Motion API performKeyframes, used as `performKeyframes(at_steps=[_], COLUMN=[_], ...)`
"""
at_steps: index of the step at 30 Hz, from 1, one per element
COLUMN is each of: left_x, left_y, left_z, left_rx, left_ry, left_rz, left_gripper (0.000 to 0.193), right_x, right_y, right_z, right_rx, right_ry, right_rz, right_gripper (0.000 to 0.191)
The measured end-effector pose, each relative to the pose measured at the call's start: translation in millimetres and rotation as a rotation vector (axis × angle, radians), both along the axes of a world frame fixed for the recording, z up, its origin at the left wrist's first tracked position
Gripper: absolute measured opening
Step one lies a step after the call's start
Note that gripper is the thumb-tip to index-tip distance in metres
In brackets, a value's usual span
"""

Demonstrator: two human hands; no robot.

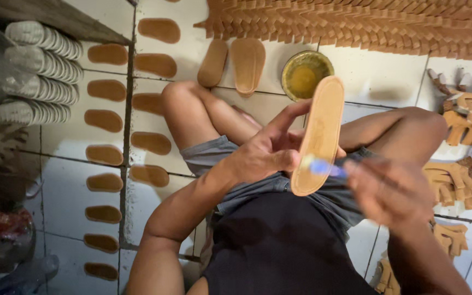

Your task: The person sits on the floor and repeatedly applies a yellowish adhesive to the surface of tan shoe insoles using a blue toothbrush. They pick up insoles from a pile, brush the glue on, and place them back down.

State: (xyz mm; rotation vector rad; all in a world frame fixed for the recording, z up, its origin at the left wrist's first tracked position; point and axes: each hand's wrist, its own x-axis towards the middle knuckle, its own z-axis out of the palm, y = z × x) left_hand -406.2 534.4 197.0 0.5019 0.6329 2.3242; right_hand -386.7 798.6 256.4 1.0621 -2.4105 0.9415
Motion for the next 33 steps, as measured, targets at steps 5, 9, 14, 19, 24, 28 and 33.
performKeyframes(at_steps=[5, 9, 14, 19, 24, 28, 33], left_x=[-4.2, -3.4, -6.6, -23.1, -31.0, -14.6, -11.7], left_y=[-2.5, -10.0, -1.3, 49.6, 64.0, 48.3, 46.2], left_z=[-6.4, 6.9, 25.7, 12.0, -6.2, -5.1, -6.1], left_rx=[0.038, 0.025, -0.399, -0.404, -0.205, 0.068, -0.152], left_ry=[0.018, 0.066, 0.485, 0.807, 0.685, -0.096, 0.176], left_rz=[-0.155, -0.285, 0.263, 0.815, 0.731, 0.143, 0.21], left_gripper=[0.088, 0.091, 0.086, 0.078, 0.061, 0.056, 0.041], right_x=[12.9, 4.2, 8.3, 16.3, 10.0, 7.9, 18.8], right_y=[20.5, 35.8, 16.1, -10.8, -9.6, 2.9, 10.3], right_z=[-34.5, -33.6, -14.7, -15.2, -23.9, -23.7, -20.2], right_rx=[-0.062, -0.246, -0.317, -0.205, -0.092, -0.271, -0.238], right_ry=[-0.107, -0.209, -0.216, -0.119, 0.11, -0.077, -0.073], right_rz=[-0.117, -0.282, -0.309, -0.495, -0.198, -0.377, -0.557], right_gripper=[0.024, 0.022, 0.021, 0.018, 0.026, 0.022, 0.024])
